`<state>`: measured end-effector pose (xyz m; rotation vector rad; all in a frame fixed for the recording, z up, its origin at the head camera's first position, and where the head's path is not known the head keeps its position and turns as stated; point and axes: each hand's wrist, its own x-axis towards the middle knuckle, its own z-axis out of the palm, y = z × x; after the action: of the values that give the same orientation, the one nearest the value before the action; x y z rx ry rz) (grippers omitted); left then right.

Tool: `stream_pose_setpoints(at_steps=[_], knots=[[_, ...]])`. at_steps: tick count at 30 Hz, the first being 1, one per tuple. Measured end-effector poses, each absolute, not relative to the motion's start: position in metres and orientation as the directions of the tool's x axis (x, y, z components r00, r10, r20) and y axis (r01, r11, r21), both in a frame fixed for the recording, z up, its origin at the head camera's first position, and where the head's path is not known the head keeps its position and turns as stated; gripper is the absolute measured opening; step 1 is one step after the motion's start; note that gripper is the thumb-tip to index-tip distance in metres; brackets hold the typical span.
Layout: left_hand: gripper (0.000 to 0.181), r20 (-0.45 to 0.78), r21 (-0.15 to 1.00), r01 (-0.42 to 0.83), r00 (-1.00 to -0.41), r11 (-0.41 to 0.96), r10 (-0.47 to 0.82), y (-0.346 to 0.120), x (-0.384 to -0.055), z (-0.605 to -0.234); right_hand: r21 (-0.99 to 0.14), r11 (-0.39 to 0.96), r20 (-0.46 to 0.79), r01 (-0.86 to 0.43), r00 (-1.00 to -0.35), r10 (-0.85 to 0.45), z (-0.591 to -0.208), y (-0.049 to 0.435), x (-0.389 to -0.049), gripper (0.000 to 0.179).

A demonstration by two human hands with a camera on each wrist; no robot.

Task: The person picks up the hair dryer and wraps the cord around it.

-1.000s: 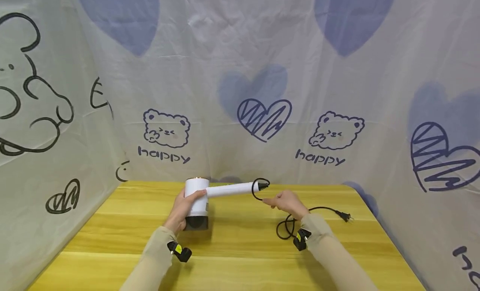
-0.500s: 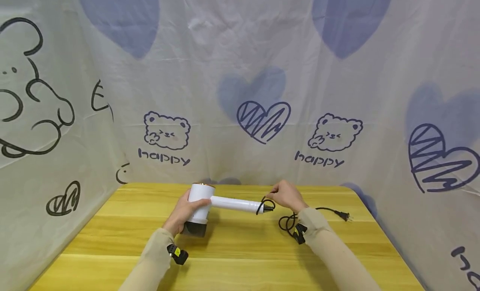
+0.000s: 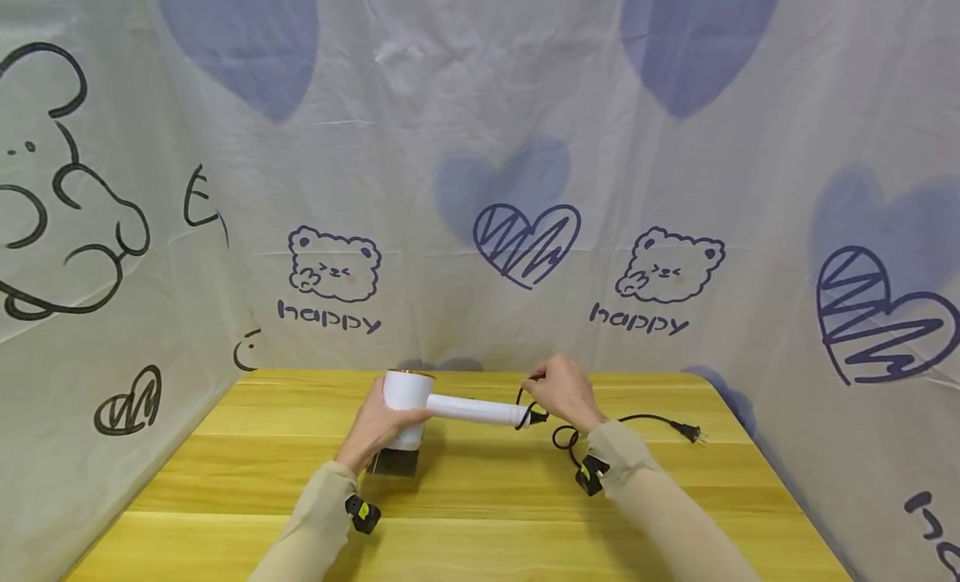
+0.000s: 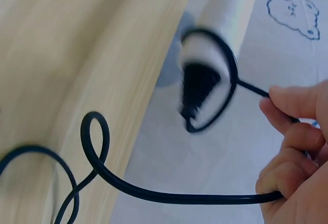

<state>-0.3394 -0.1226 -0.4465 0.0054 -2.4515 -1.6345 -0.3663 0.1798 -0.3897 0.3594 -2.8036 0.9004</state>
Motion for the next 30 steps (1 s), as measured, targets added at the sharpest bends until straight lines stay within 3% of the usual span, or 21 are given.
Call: stream_pose_setpoints(at_steps=[11, 18, 22, 30], knots=[[0.088, 0.181, 0.926, 0.051, -0.929, 0.374, -0.322, -0.115, -0.339, -0.446, -0.609, 0.729, 0.336, -0.314, -0.934, -0.121, -0.394, 0.165, -0.345, 0.023], [0.09, 0.141, 0.962, 0.034, -0.913, 0.272, -0.383, -0.119, -0.343, -0.442, -0.459, 0.771, 0.437, -0.442, -0.868, -0.237, -0.403, 0.157, -0.334, 0.025], [0.087, 0.098, 0.978, 0.015, -0.916, 0.21, -0.389, -0.125, -0.346, -0.439, -0.415, 0.766, 0.41, -0.491, -0.852, -0.325, -0.413, 0.159, -0.328, 0.023], [0.083, 0.021, 0.996, -0.012, -0.935, 0.089, -0.353, -0.127, -0.347, -0.441, -0.529, 0.72, 0.33, -0.448, -0.891, -0.312, -0.438, 0.169, -0.335, 0.02]])
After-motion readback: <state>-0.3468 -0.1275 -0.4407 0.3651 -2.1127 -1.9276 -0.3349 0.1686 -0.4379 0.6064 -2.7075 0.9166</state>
